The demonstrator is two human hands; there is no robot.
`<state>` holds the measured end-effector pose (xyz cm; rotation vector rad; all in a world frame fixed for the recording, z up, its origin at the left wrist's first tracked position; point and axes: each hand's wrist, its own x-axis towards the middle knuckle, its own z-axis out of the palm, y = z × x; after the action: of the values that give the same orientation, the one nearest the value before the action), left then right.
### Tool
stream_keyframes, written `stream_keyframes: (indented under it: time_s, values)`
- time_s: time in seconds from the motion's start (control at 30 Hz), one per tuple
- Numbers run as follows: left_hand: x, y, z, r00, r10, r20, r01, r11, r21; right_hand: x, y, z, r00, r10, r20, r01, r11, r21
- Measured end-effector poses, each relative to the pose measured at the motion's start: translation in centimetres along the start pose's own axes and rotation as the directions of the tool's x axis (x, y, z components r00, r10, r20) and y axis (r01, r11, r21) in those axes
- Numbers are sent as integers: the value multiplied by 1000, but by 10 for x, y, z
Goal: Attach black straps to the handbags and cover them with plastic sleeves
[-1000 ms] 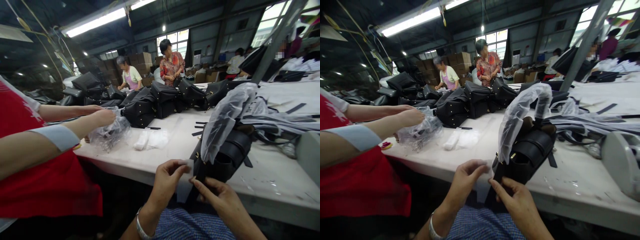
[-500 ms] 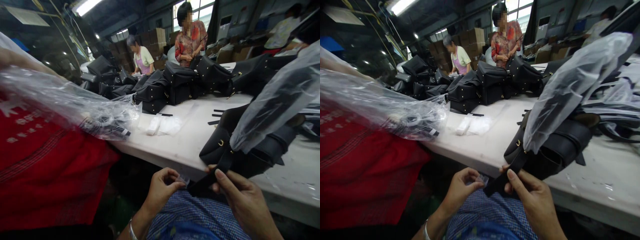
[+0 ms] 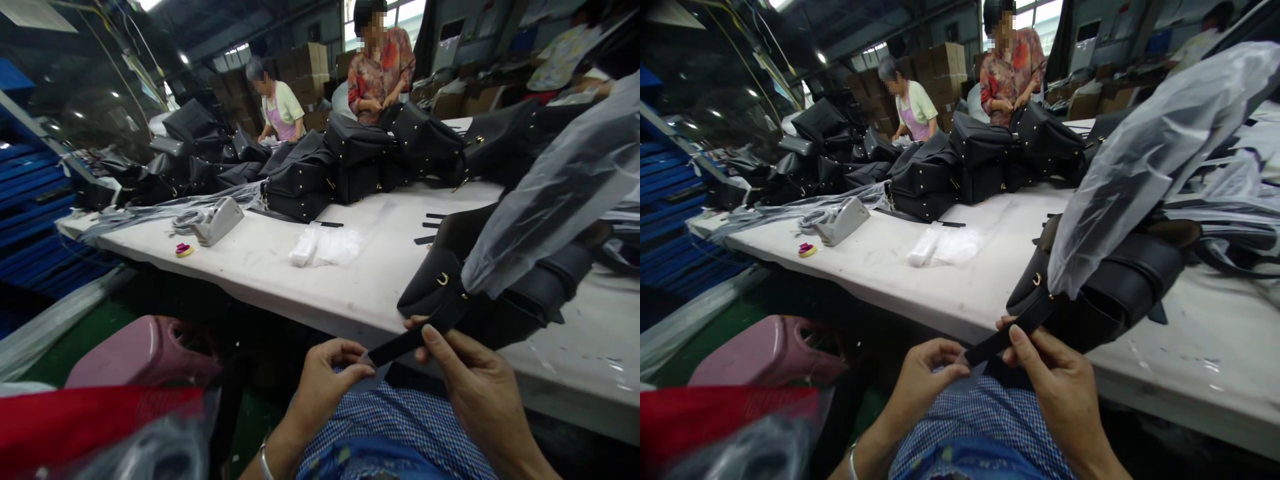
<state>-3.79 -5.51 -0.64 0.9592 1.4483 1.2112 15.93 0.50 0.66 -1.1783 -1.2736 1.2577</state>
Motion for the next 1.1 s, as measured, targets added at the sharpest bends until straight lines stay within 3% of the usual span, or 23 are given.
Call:
stream_keyframes:
  time_s: [0.13,0.27,0.4,0.63,1.1]
  values:
    - [-3,-6,-2,999,-27,-37,25,998,-64,1,-1,2,998,-30,-56,30,1000,2]
    - [-1,-4,-2,999,1,-47,-4,999,-49,4,-2,2,1000,-13,-26,12,1000,-15]
    - [4,0,1,999,-7,-35,5,998,-61,6,-4,-1,999,7,44,-4,998,-63]
    - [7,-2,-1,999,-37,18,38,998,-41,5,0,-5,998,-56,-21,54,994,-92]
    - [7,-8,-5,993,-102,63,108,989,-97,5,3,-5,998,-36,45,40,997,-72]
